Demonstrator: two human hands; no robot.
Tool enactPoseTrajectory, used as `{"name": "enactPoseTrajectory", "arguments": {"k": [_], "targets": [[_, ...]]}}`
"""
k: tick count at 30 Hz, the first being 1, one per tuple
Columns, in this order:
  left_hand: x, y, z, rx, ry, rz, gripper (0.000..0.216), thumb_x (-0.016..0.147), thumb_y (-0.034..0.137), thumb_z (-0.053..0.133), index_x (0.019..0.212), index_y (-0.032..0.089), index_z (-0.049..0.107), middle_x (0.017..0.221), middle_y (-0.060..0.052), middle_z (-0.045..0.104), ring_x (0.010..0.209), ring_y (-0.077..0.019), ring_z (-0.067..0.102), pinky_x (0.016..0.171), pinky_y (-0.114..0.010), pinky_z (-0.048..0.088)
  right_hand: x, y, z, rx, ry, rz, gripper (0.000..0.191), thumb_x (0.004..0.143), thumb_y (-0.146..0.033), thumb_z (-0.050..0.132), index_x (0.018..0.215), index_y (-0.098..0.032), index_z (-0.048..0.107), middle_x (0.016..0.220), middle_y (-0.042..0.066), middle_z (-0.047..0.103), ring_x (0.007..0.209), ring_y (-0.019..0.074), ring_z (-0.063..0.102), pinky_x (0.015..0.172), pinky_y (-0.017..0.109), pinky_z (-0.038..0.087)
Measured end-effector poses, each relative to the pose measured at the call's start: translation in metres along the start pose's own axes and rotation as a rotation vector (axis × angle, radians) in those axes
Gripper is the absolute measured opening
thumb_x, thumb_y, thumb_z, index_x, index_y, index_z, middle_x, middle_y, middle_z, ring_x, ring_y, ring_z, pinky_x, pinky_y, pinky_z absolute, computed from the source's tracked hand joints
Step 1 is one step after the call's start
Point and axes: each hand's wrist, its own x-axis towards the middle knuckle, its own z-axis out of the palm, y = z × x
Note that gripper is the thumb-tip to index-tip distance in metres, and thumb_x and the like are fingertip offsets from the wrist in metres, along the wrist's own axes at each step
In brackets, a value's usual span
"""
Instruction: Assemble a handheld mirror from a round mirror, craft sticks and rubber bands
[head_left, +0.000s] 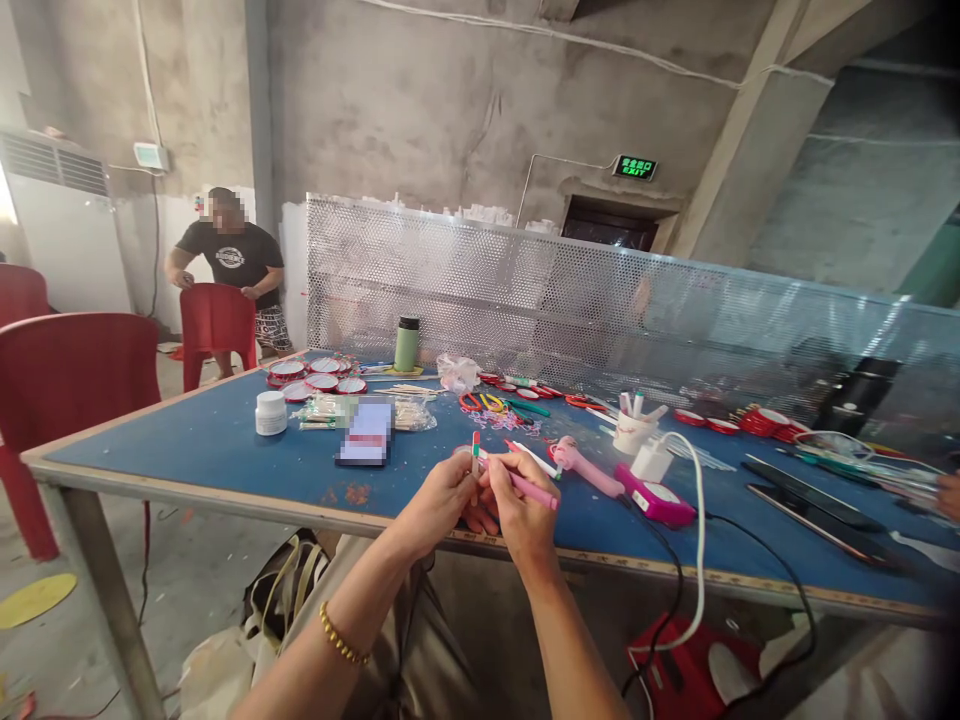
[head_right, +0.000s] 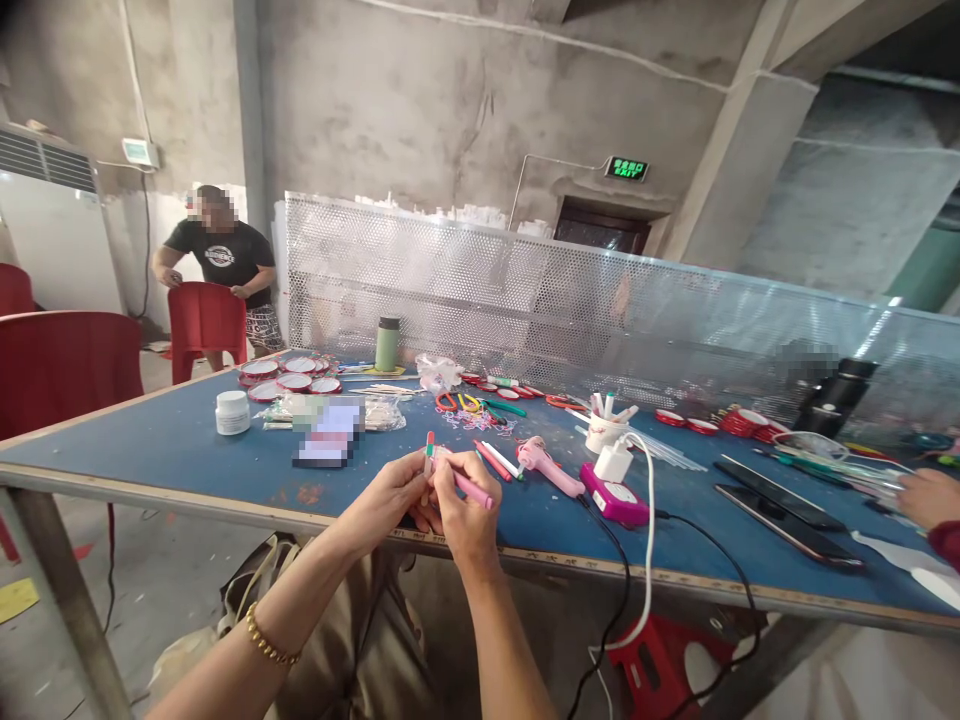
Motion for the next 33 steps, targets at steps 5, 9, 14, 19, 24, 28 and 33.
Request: {"name": "enactPoseTrajectory", "arguments": {"k": [5, 9, 14, 19, 24, 28, 33], "targets": [[0.0002, 0.0002, -0.0003, 0.002, -0.013, -0.002, 0.036, 0.087, 0.055, 0.051, 0.084, 0.019, 0.048, 0.067, 0.003, 0.058, 0.054, -0.0123, 0.063, 0.047, -0.020, 0.047, -0.0004, 0.0011, -0.0004, 0.003, -0.003, -0.006, 0.020, 0.091, -0.033, 0.056, 0.076, -0.020, 0.061, 0.062, -0.002, 0.061, 0.048, 0.0117, 0.056, 0.050, 0.024, 0.047], [0.0005, -0.0004, -0.0002, 0.006, -0.021, 0.007, 0.035, 0.089, 0.054, 0.050, 0.086, 0.019, 0.048, 0.067, 0.002, 0.059, 0.055, -0.0122, 0.063, 0.047, -0.020, 0.048, -0.0004, 0.0016, 0.0001, 0.001, 0.001, -0.008, 0.020, 0.090, -0.032, 0.057, 0.075, -0.020, 0.061, 0.060, -0.003, 0.060, 0.046, 0.0110, 0.053, 0.051, 0.024, 0.046], [0.0008, 0.0001, 0.0001, 0.017, -0.001, -0.005, 0.037, 0.087, 0.055, 0.051, 0.084, 0.019, 0.049, 0.066, 0.002, 0.061, 0.054, -0.0125, 0.063, 0.049, -0.021, 0.049, -0.0002, -0.0005, 0.0002, -0.017, 0.012, -0.011, 0.020, 0.091, -0.033, 0.057, 0.075, -0.020, 0.062, 0.060, -0.002, 0.061, 0.048, 0.0114, 0.054, 0.056, 0.025, 0.049], [0.0010, -0.0009, -0.0005, 0.027, -0.013, 0.000, 0.037, 0.089, 0.055, 0.048, 0.084, 0.019, 0.049, 0.065, 0.001, 0.062, 0.054, -0.0130, 0.064, 0.049, -0.021, 0.049, 0.0001, -0.0010, 0.0001, -0.025, 0.008, -0.014, 0.021, 0.090, -0.034, 0.057, 0.075, -0.020, 0.062, 0.062, -0.001, 0.063, 0.050, 0.0123, 0.056, 0.054, 0.025, 0.048], [0.0011, -0.0004, -0.0003, 0.037, -0.001, 0.009, 0.033, 0.090, 0.051, 0.049, 0.085, 0.019, 0.050, 0.066, 0.002, 0.061, 0.053, -0.0122, 0.063, 0.048, -0.020, 0.049, 0.0003, 0.0015, 0.0011, -0.008, 0.004, -0.012, 0.020, 0.091, -0.033, 0.057, 0.076, -0.020, 0.062, 0.061, -0.002, 0.061, 0.048, 0.0117, 0.054, 0.053, 0.025, 0.047], [0.0014, -0.0010, -0.0004, 0.034, 0.000, 0.001, 0.034, 0.089, 0.052, 0.049, 0.084, 0.019, 0.050, 0.066, 0.001, 0.061, 0.053, -0.0122, 0.063, 0.048, -0.020, 0.049, 0.0001, 0.0016, 0.0013, -0.018, 0.012, -0.025, 0.020, 0.091, -0.031, 0.056, 0.074, -0.020, 0.061, 0.061, -0.002, 0.061, 0.050, 0.0119, 0.054, 0.058, 0.026, 0.049], [0.0018, -0.0026, -0.0009, 0.028, -0.004, -0.002, 0.038, 0.088, 0.056, 0.049, 0.084, 0.019, 0.049, 0.065, 0.001, 0.062, 0.054, -0.0134, 0.064, 0.048, -0.021, 0.049, 0.0000, 0.0000, 0.0010, -0.038, 0.024, -0.036, 0.021, 0.090, -0.030, 0.057, 0.072, -0.021, 0.060, 0.059, -0.003, 0.061, 0.048, 0.0115, 0.054, 0.060, 0.027, 0.049]]}}
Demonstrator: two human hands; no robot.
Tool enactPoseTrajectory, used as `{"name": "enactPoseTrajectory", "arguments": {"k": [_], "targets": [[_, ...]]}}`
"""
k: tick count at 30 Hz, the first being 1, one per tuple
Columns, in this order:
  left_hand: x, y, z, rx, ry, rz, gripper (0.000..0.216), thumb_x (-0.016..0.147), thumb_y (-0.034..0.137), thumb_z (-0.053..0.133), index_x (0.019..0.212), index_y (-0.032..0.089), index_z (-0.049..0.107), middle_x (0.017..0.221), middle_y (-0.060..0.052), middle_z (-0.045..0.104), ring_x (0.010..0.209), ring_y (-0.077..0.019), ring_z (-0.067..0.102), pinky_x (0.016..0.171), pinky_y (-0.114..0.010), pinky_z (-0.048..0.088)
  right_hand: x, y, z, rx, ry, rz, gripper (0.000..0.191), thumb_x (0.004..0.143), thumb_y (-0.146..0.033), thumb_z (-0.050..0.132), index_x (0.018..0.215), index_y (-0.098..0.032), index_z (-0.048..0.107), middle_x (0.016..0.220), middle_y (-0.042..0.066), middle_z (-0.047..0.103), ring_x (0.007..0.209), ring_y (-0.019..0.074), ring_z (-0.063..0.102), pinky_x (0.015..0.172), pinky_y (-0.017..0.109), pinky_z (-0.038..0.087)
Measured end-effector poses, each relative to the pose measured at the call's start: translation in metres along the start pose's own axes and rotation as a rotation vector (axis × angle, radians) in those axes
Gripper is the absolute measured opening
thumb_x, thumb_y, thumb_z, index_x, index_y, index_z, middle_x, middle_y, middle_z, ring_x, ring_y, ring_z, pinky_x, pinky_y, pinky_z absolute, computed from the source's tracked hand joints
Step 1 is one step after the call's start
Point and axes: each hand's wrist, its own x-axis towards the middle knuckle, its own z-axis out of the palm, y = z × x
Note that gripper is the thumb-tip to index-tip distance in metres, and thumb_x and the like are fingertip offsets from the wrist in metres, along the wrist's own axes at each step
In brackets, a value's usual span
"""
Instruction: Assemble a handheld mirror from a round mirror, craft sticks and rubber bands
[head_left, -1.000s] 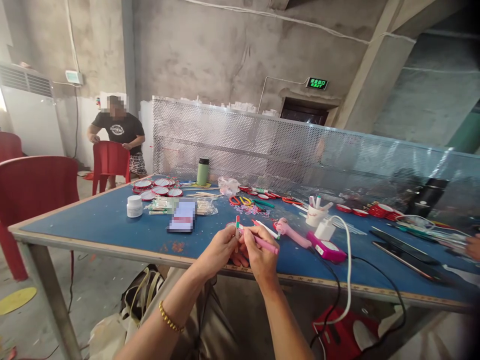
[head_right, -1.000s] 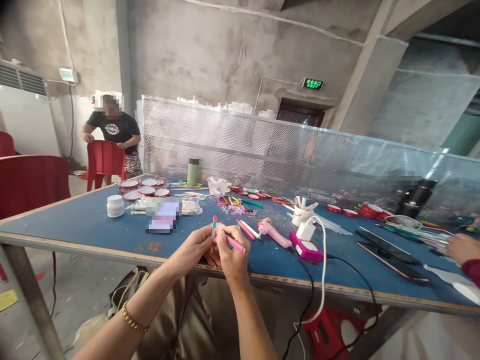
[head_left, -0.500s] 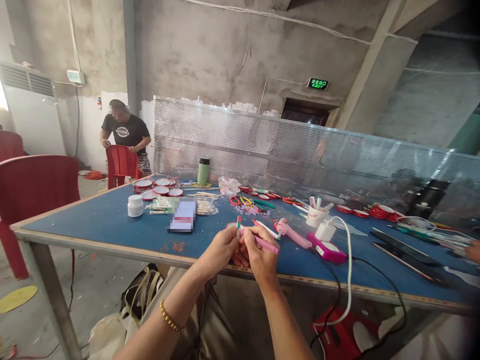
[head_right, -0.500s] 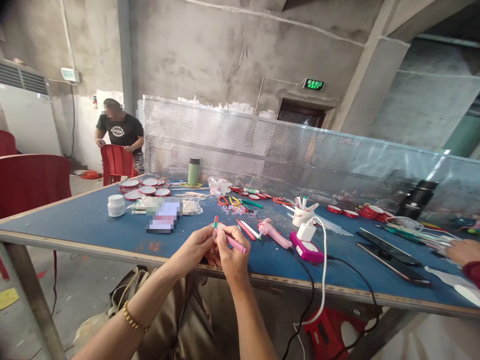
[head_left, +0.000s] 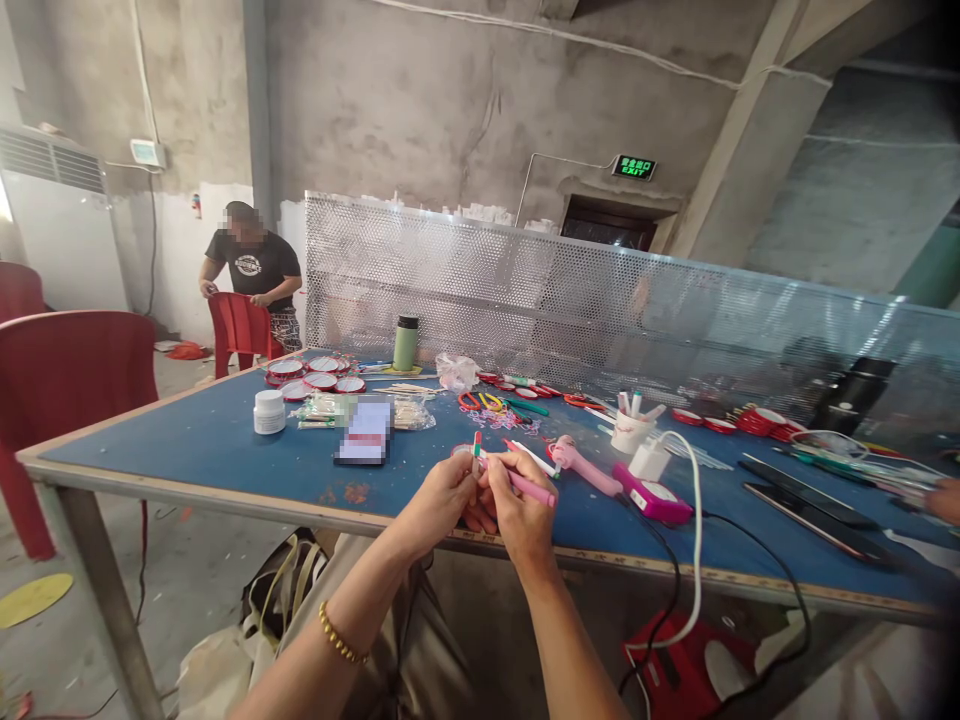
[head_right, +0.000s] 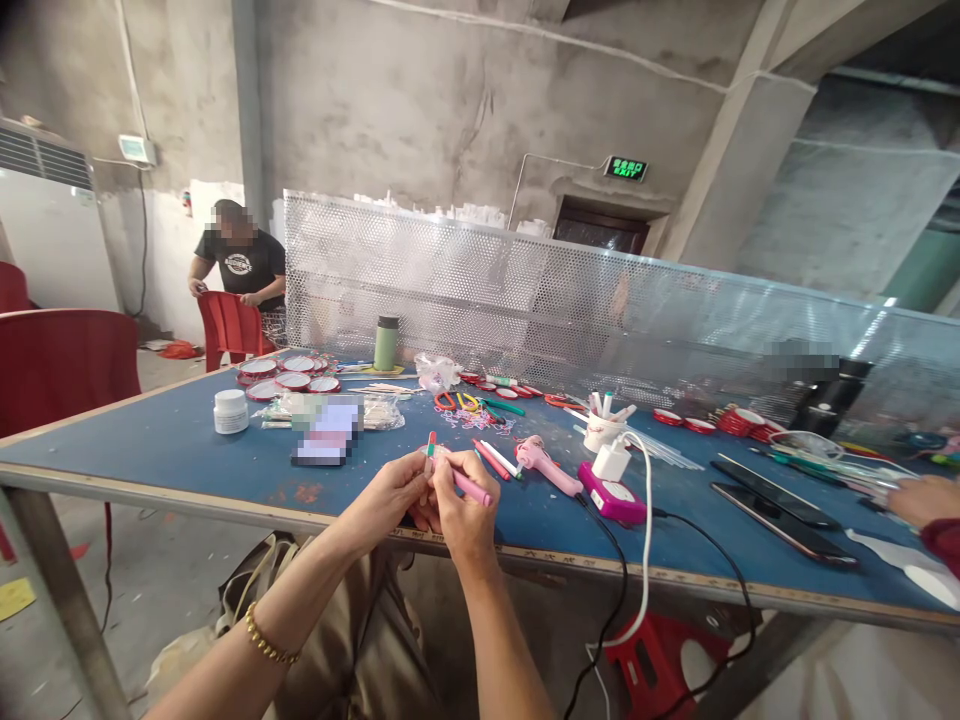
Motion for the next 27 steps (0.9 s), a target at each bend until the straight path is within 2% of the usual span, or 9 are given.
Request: {"name": "enactPoseTrajectory", "arguments": {"k": [13, 20, 27], "targets": [[0.0023, -0.0039, -0.0007, 0.006, -0.008, 0.019, 0.038, 0.091, 0.054, 0.046, 0.084, 0.018, 0.049, 0.064, 0.000, 0.063, 0.053, -0.0132, 0.064, 0.047, -0.020, 0.048, -0.0004, -0.0018, 0.0002, 0.069, 0.029, 0.011, 0.021, 0.090, -0.031, 0.057, 0.073, -0.019, 0.059, 0.058, -0.004, 0.060, 0.041, 0.0086, 0.051, 0.044, 0.021, 0.043], [0.0009, -0.0034, -0.0004, 0.001, -0.003, 0.015, 0.038, 0.090, 0.056, 0.047, 0.084, 0.018, 0.047, 0.063, 0.000, 0.063, 0.053, -0.0133, 0.065, 0.047, -0.020, 0.049, 0.0001, -0.0003, 0.0007, 0.007, 0.007, -0.009, 0.021, 0.090, -0.031, 0.056, 0.074, -0.019, 0.061, 0.059, -0.003, 0.059, 0.047, 0.0104, 0.054, 0.051, 0.023, 0.047], [0.0014, -0.0038, 0.0002, 0.013, 0.008, 0.015, 0.039, 0.091, 0.056, 0.046, 0.084, 0.018, 0.049, 0.062, 0.000, 0.062, 0.053, -0.0137, 0.065, 0.047, -0.020, 0.049, 0.0006, 0.0009, 0.0010, 0.000, 0.023, -0.006, 0.023, 0.090, -0.031, 0.056, 0.072, -0.019, 0.059, 0.059, -0.002, 0.059, 0.046, 0.0097, 0.052, 0.047, 0.022, 0.045]]}}
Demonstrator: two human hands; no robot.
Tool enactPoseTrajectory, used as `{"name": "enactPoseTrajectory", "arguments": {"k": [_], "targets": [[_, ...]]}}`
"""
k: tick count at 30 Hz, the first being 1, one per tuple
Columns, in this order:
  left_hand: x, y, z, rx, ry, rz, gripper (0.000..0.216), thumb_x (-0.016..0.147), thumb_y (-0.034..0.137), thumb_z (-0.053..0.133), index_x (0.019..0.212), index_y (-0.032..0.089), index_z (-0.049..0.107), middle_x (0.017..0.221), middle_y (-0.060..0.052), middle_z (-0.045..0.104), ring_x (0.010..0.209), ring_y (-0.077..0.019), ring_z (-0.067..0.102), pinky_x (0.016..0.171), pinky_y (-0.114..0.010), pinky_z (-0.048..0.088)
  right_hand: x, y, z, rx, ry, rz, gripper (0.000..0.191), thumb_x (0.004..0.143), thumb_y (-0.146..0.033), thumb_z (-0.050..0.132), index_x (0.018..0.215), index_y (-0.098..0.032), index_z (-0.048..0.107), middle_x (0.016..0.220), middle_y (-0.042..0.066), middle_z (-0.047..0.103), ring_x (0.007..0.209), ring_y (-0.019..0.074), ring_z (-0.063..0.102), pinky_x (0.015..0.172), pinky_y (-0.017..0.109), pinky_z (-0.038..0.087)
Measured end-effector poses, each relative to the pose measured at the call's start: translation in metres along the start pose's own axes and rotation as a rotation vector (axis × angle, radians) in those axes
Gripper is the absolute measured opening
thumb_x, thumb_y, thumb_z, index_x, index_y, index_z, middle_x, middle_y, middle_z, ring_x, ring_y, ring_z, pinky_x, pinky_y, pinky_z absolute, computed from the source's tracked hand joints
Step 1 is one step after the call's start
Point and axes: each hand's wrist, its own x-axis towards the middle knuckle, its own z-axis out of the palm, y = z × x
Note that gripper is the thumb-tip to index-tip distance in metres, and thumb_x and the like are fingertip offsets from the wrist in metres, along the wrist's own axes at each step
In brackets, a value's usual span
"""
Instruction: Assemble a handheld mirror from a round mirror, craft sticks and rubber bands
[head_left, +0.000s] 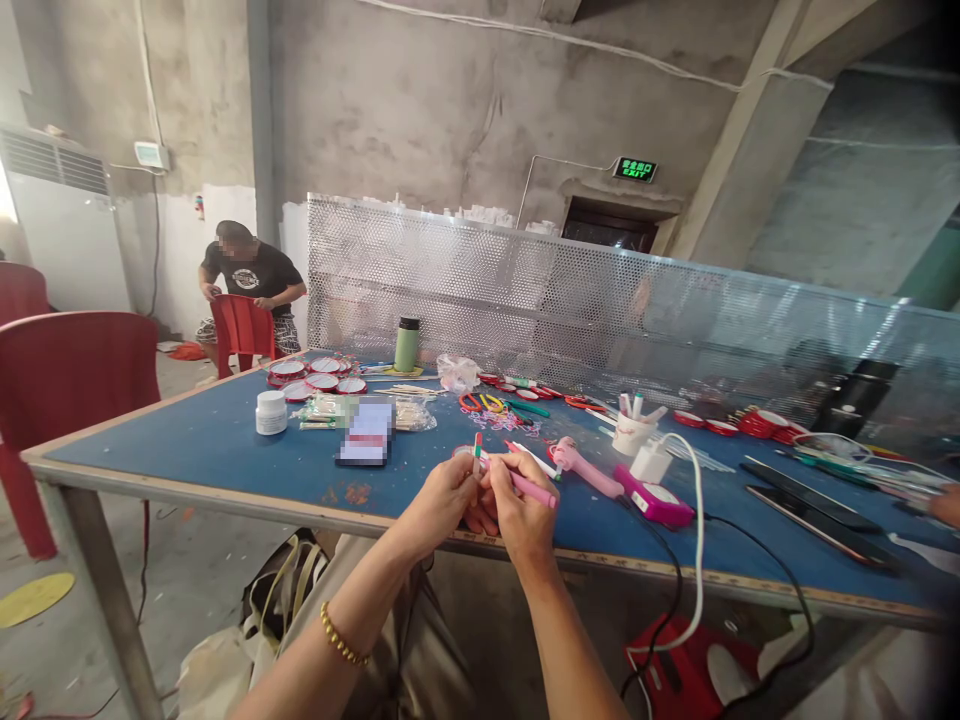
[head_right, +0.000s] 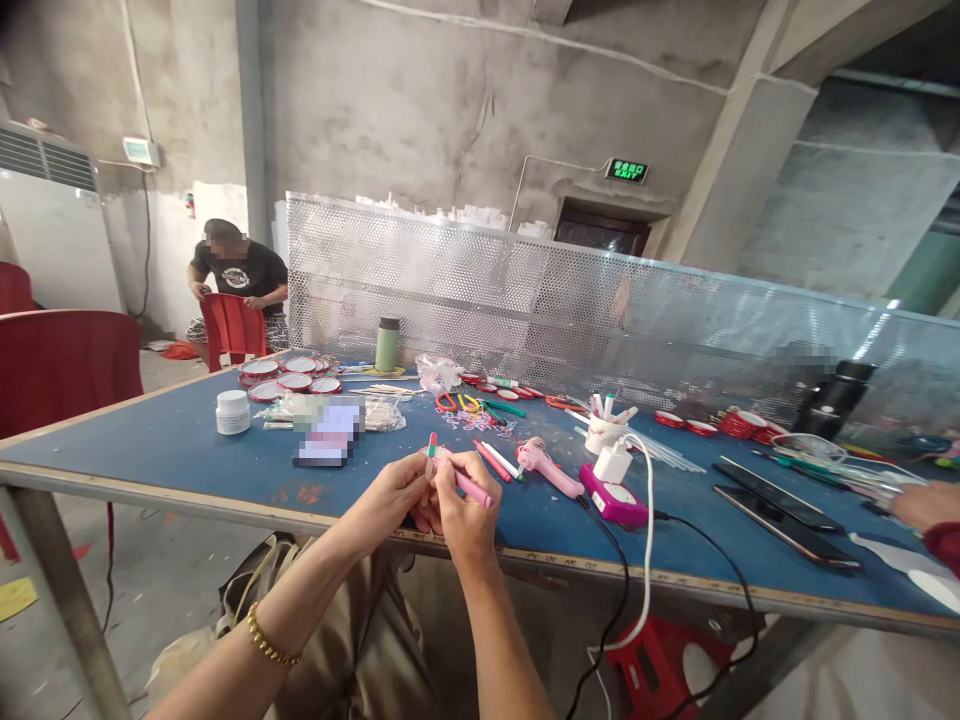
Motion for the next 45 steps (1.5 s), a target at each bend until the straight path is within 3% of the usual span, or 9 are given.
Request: {"name": "enactPoseTrajectory", "arguments": {"k": [9, 23, 30, 45], "targets": [[-0.0004, 0.0025, 0.0009, 0.001, 0.003, -0.013, 0.041, 0.089, 0.059, 0.047, 0.083, 0.019, 0.047, 0.060, 0.001, 0.061, 0.052, -0.0144, 0.064, 0.046, -0.021, 0.048, -0.0003, -0.0014, 0.0006, 0.055, 0.014, 0.014, 0.023, 0.090, -0.030, 0.057, 0.071, -0.019, 0.058, 0.055, -0.004, 0.057, 0.039, 0.0081, 0.048, 0.042, 0.020, 0.042], [0.0000, 0.0028, 0.0014, 0.015, 0.023, -0.014, 0.041, 0.088, 0.059, 0.047, 0.080, 0.019, 0.048, 0.061, 0.000, 0.062, 0.051, -0.0136, 0.064, 0.047, -0.021, 0.050, 0.0008, -0.0029, 0.0008, -0.023, 0.022, -0.025, 0.021, 0.089, -0.028, 0.056, 0.070, -0.019, 0.058, 0.057, -0.004, 0.059, 0.043, 0.0086, 0.051, 0.048, 0.021, 0.046], [-0.0003, 0.0035, 0.0014, 0.004, 0.022, -0.013, 0.043, 0.088, 0.061, 0.047, 0.081, 0.018, 0.051, 0.059, 0.001, 0.060, 0.052, -0.0144, 0.064, 0.046, -0.021, 0.049, -0.0010, -0.0033, 0.0012, 0.064, 0.028, 0.040, 0.023, 0.090, -0.031, 0.057, 0.071, -0.019, 0.057, 0.056, -0.004, 0.058, 0.038, 0.0083, 0.048, 0.040, 0.021, 0.042], [0.0002, 0.0026, 0.0030, 0.011, 0.049, -0.022, 0.043, 0.085, 0.060, 0.050, 0.075, 0.019, 0.048, 0.059, 0.002, 0.060, 0.050, -0.0144, 0.064, 0.046, -0.023, 0.050, -0.0011, 0.0000, 0.0003, -0.023, -0.004, -0.008, 0.023, 0.091, -0.032, 0.056, 0.073, -0.019, 0.059, 0.058, -0.003, 0.059, 0.046, 0.0102, 0.053, 0.048, 0.022, 0.045]]}}
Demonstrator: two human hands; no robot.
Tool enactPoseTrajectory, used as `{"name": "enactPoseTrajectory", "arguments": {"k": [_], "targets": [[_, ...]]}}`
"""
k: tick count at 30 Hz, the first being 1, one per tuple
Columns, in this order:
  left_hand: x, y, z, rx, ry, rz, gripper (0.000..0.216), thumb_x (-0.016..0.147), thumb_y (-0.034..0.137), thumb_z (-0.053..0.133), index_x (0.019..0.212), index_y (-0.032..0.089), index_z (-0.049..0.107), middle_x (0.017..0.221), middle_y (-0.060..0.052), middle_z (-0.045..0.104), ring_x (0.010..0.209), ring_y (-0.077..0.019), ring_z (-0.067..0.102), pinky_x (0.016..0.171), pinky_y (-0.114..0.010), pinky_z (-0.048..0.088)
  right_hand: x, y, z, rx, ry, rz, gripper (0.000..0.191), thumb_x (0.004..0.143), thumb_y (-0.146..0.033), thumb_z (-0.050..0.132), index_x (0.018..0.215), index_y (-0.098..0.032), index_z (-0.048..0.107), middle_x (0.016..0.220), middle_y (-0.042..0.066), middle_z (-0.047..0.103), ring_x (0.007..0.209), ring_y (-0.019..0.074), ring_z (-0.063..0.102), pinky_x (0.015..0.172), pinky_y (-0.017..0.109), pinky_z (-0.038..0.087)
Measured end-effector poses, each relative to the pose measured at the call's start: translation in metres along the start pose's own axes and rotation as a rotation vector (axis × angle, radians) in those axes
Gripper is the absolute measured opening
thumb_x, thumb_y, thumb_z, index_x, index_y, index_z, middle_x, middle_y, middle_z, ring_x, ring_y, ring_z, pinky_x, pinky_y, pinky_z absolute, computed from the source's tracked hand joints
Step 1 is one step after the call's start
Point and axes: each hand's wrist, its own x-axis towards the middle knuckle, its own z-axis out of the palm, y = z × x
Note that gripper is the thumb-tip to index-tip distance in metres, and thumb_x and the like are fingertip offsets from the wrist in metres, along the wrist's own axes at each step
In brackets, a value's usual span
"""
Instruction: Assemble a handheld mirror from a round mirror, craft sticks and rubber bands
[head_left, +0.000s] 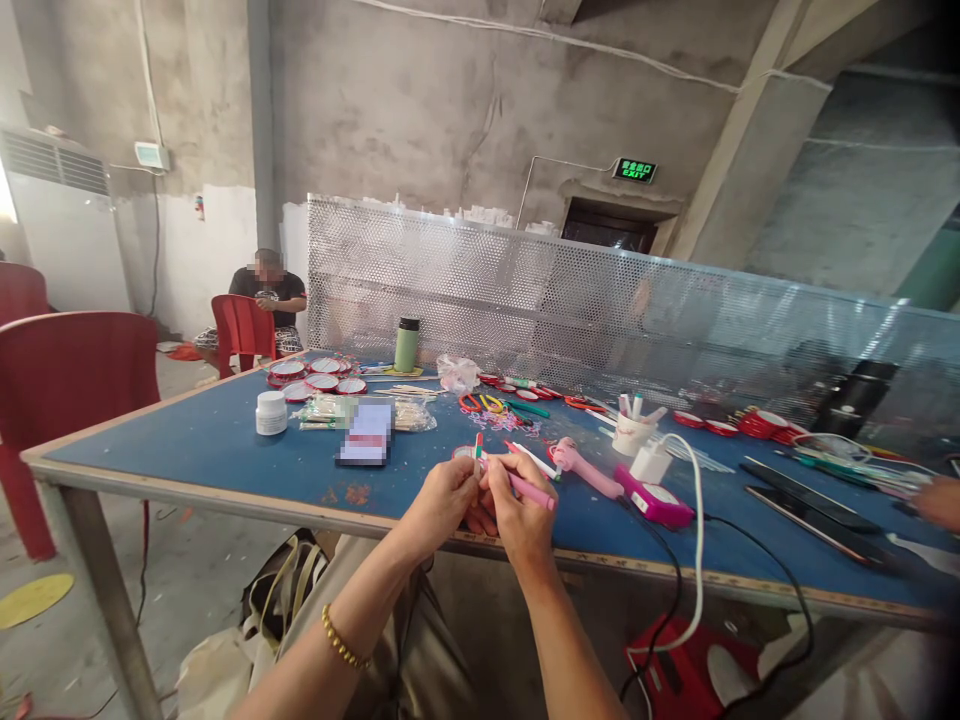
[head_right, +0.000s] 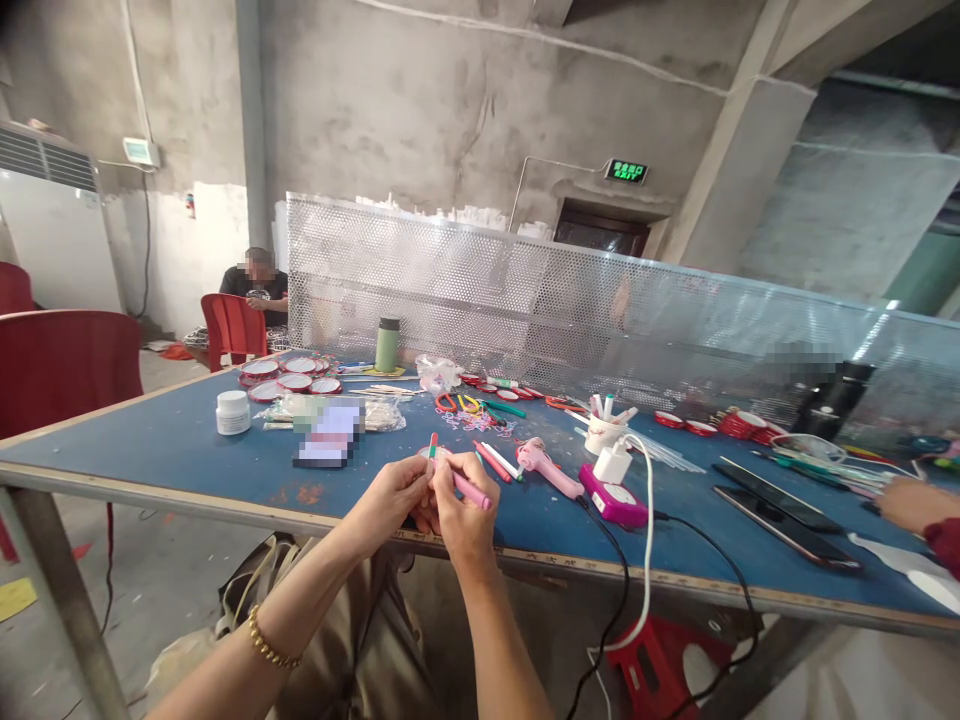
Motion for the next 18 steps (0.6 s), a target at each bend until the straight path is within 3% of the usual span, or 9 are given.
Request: {"name": "enactPoseTrajectory", "arguments": {"k": [18], "targets": [[0.0000, 0.0007, 0.0002, -0.001, -0.004, 0.000, 0.043, 0.085, 0.060, 0.051, 0.074, 0.019, 0.049, 0.059, 0.001, 0.061, 0.052, -0.0150, 0.064, 0.046, -0.023, 0.050, -0.0001, -0.0027, 0.0000, 0.020, 0.003, -0.007, 0.024, 0.091, -0.033, 0.055, 0.071, -0.020, 0.057, 0.053, -0.005, 0.055, 0.040, 0.0092, 0.049, 0.044, 0.021, 0.042]]}}
